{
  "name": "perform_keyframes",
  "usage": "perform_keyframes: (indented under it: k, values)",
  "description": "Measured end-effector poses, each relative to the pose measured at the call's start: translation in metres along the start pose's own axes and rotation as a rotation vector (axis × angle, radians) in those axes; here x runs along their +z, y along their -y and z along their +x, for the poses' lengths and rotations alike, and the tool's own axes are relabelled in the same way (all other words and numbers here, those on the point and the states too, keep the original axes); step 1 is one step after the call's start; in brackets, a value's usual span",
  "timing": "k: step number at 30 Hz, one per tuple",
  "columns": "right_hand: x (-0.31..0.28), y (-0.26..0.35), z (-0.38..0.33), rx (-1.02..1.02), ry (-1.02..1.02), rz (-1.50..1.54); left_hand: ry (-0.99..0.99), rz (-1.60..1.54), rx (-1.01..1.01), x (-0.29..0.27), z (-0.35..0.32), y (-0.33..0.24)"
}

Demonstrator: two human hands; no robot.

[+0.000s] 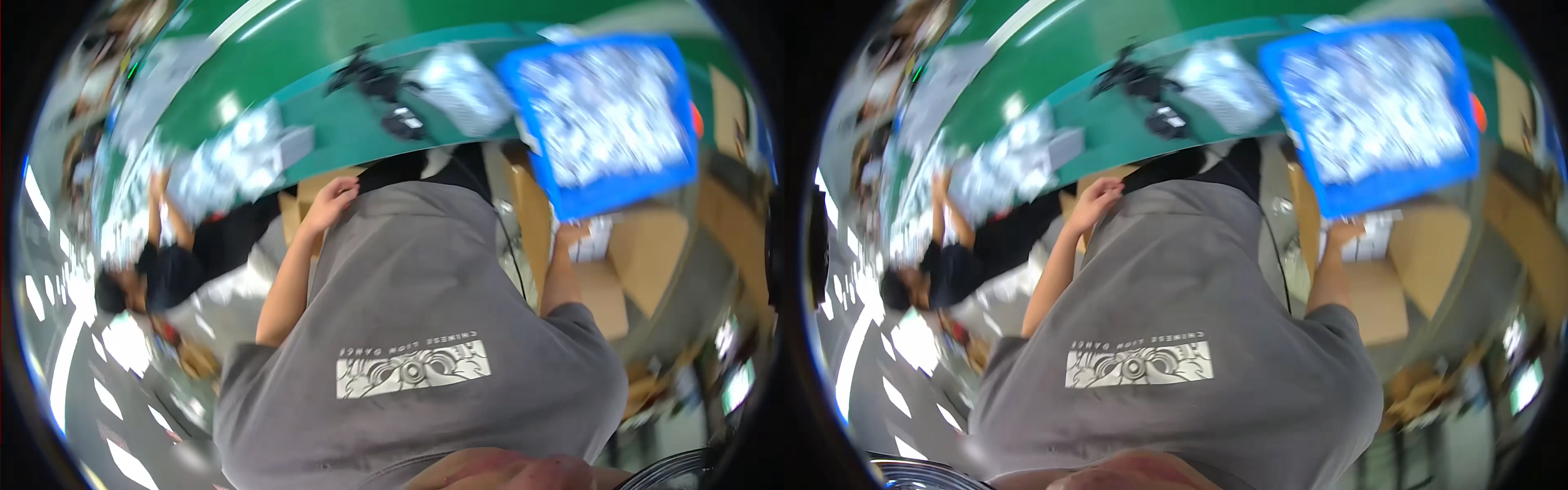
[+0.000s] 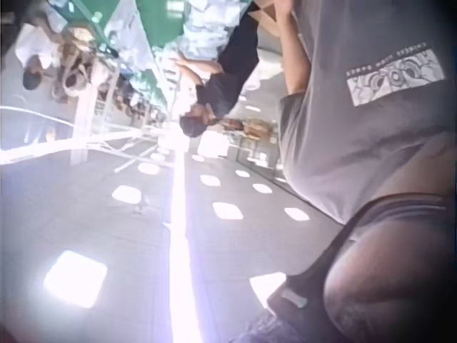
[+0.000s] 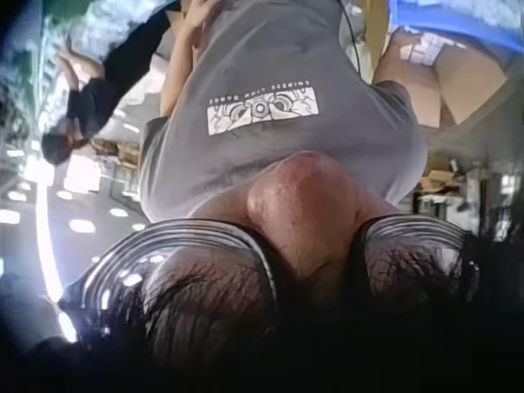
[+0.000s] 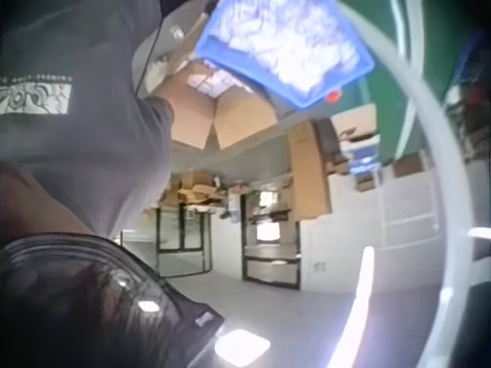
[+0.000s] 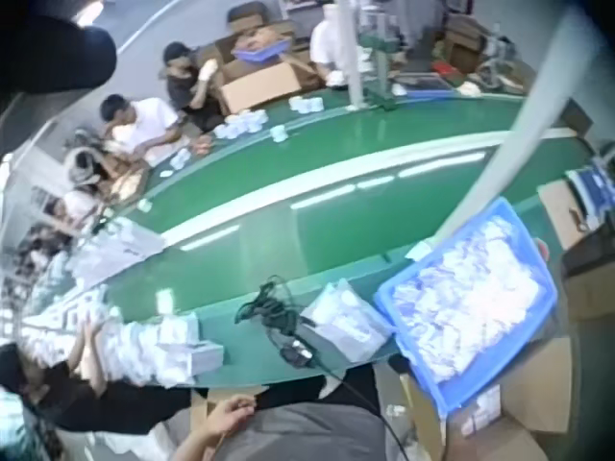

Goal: Manually packaging electronic components into boxes on an assembly line.

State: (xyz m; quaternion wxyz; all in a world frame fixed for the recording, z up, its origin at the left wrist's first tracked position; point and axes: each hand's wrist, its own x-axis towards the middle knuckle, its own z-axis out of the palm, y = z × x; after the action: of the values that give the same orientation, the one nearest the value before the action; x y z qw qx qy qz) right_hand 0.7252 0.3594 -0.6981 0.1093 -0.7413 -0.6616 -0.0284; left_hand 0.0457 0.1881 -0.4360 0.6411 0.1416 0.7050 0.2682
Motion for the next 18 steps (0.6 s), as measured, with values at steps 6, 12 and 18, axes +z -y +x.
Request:
perform_keyframes:
  k: [6,12,18]
  values:
    - [0.027,0.037,0.025,0.238,0.195,0.445,-0.347,-0.27,-0.196,-0.042,-0.028,0.076]
    - [0.002,0.041,0.099,0.743,1.366,0.277,-1.166,-0.001,0.435,-0.075,0.009,0.064]
    - [-0.12,0.009,0.183,0.86,1.729,0.156,-0.819,-0.493,0.614,-0.146,0.033,0.071]
